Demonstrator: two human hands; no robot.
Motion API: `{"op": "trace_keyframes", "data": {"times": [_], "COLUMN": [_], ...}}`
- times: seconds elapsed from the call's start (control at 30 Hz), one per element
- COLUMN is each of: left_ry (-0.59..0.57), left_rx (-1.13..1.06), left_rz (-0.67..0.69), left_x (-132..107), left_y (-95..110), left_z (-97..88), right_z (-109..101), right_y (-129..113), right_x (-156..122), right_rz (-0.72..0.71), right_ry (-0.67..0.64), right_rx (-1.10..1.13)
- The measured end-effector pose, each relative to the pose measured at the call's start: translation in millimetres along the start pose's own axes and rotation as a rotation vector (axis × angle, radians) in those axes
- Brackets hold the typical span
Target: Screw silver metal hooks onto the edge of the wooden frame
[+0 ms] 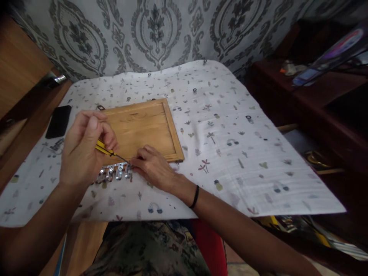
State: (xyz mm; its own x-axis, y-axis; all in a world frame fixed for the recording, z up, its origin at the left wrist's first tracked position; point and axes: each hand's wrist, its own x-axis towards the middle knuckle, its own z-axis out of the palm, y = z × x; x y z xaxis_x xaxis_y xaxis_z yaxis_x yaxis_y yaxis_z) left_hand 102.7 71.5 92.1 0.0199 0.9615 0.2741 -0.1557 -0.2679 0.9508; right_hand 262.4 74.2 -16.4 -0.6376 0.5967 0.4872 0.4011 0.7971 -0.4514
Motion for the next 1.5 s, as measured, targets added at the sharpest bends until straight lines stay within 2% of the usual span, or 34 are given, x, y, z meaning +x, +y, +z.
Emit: {"op": "trace_keyframes", "data": {"times": [0.07, 0.17, 0.43, 0.7, 0.9, 1.1, 1.33, 1.5], "left_ry": [0.050, 0.064, -0.045, -0.037, -0.092, -0.065, -0.152, -0.174], "left_rx": [-0.024, -0.062, -0.119, -0.102, -0.110, -0.119, -0.088, -0.094], "left_rz": [0.022, 0.060, -0.008, 0.017, -0.005, -0.022, -0.001, -0.003], "left_x": [-4.5, -4.9, 11.6, 7.6, 10.7, 10.9, 4.8, 3.7], "left_y": [-0.3, -3.7, -9.0, -5.9, -6.4, -6.2, -5.6, -5.3], "left_z": [5.4, 11.0, 2.3, 4.4, 3.6, 5.9, 12.8, 12.9], "right_z": [-0.4, -0.4, -2.0, -1.6, -2.1, -4.2, -4.9, -5.0], "right_y": [-0.5, -0.8, -1.1, -0.7, -0.5, -2.0, -2.5, -3.8], "right_x": [-0.3, -0.2, 0.5, -2.1, -2.5, -2.7, -3.2, -3.3], "right_rz": [0.010, 0.012, 0.017, 0.012, -0.007, -0.036, -0.078, -0.083], "right_ry": [-0.009, -0.004, -0.031, 0.002, 0.004, -0.014, -0.061, -0.064], "right_rx": [-0.011, -0.024, -0.006, -0.026, 0.008, -0.057, -0.169, -0.208]}}
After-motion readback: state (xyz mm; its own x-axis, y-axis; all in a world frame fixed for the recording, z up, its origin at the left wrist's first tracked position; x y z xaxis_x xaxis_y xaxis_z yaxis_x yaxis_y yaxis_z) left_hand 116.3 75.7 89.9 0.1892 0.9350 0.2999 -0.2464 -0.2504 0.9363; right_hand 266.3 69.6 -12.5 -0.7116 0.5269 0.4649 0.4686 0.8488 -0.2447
